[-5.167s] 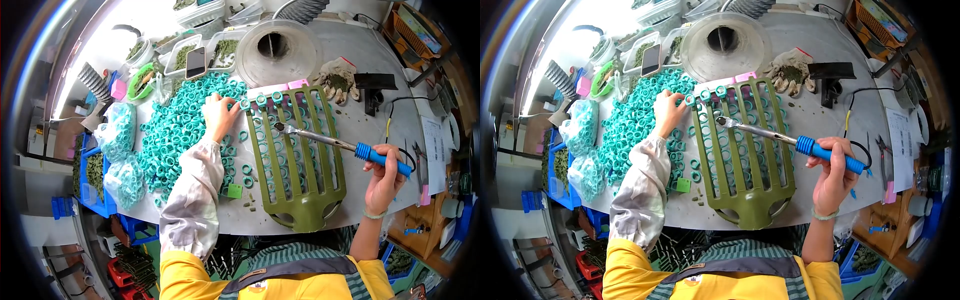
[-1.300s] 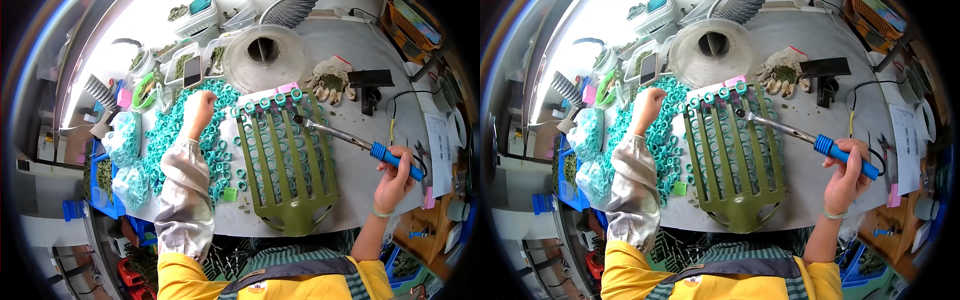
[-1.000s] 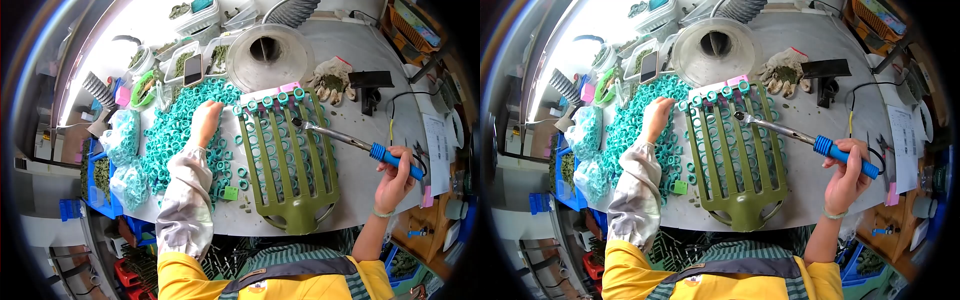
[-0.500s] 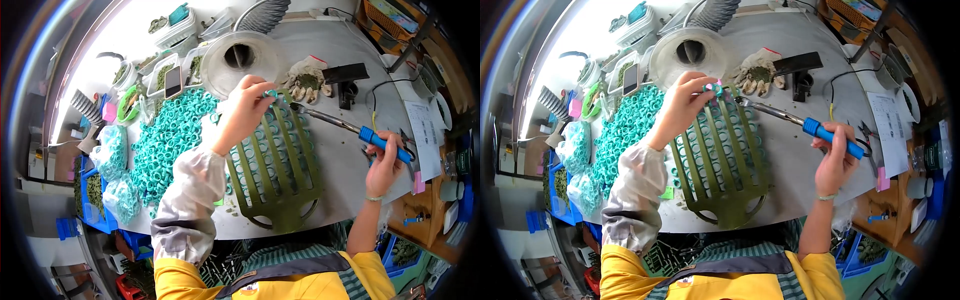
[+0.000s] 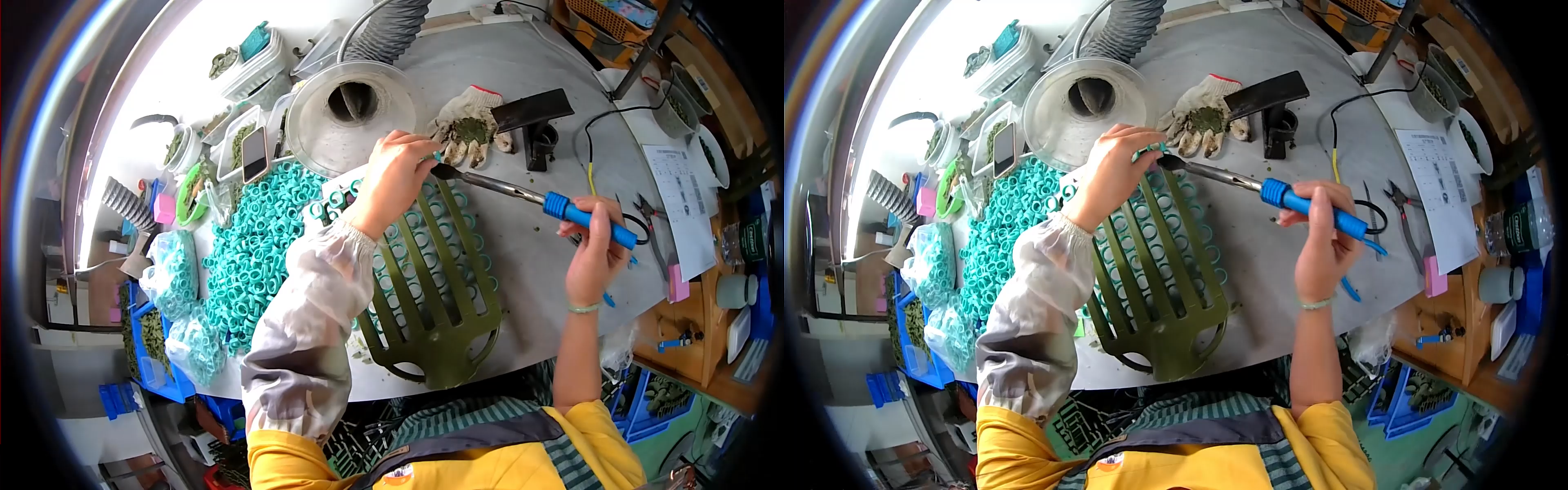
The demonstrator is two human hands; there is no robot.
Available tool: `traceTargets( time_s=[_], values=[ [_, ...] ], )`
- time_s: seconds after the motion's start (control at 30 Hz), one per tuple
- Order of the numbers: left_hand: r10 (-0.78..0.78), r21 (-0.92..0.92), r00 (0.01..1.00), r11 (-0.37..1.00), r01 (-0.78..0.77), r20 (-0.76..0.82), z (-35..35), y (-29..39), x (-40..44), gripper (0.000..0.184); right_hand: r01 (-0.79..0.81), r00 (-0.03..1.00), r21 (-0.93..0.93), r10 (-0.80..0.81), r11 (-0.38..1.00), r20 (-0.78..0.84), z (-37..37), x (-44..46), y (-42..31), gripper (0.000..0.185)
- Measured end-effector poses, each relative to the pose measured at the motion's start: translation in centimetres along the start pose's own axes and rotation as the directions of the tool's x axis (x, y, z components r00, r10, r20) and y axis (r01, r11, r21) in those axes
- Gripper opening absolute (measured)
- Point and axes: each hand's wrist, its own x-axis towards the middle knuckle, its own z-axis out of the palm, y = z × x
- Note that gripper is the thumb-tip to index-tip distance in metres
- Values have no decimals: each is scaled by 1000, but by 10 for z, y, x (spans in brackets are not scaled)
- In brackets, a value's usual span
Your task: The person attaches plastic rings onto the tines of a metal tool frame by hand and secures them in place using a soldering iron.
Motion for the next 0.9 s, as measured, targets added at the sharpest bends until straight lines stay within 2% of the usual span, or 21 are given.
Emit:
traceTargets(
  time_s=[0.1, 0.2, 0.23, 0.3, 0.37, 0.4, 0.43, 0.5, 0.57, 0.7, 0.8, 0.9],
  values=[
    [-7, -17, 999, 1000, 7, 40, -3, -1, 0, 27, -11, 999, -19, 10, 1000, -39, -12, 0, -8, 22],
    [35, -41, 996, 998, -38, -79, -16, 0, -6, 29, -29, 997, -40, 26, 999, -72, -20, -1, -20, 24],
    [-38, -26, 976, 999, 34, -213, -51, -10, -19, 30, -49, 997, -42, 46, 998, -69, -21, -5, -19, 24],
    [-376, -262, 885, 915, 308, -274, -91, -21, -51, 25, -42, 997, -45, 39, 998, -71, -23, -8, -22, 27],
    [-494, -188, 857, 864, 467, -145, -122, -53, -109, 24, -59, 996, -24, 57, 998, -65, -24, -10, -24, 28],
    [-516, -70, 856, 856, 513, -32, -131, -54, -135, 23, -65, 997, -20, 64, 998, -43, -24, -12, -23, 28],
    [-541, 49, 838, 841, 538, 79, -135, -49, -158, 21, -68, 997, -18, 68, 997, -24, -24, -13, -23, 28],
    [-584, 138, 795, 812, 568, 164, -124, -26, -189, 21, -70, 997, -8, 70, 998, 17, -19, -15, -24, 28],
    [-480, 154, 854, 877, 456, 203, -109, -12, -207, 21, -68, 996, 11, 67, 998, 64, -13, -19, -26, 27],
    [-458, 160, 874, 886, 435, 161, -89, -20, -237, 21, -75, 993, -2, 75, 997, 96, -3, -26, -32, 28],
    [-389, 234, 920, 891, 390, -51, -92, -2, -232, 20, -73, 992, -17, 74, 997, 107, -2, -29, -35, 28],
    [-584, -19, 792, 803, 596, 179, -91, 22, -236, 17, -75, 990, -20, 77, 997, 116, 1, -33, -39, 28]
  ],
)
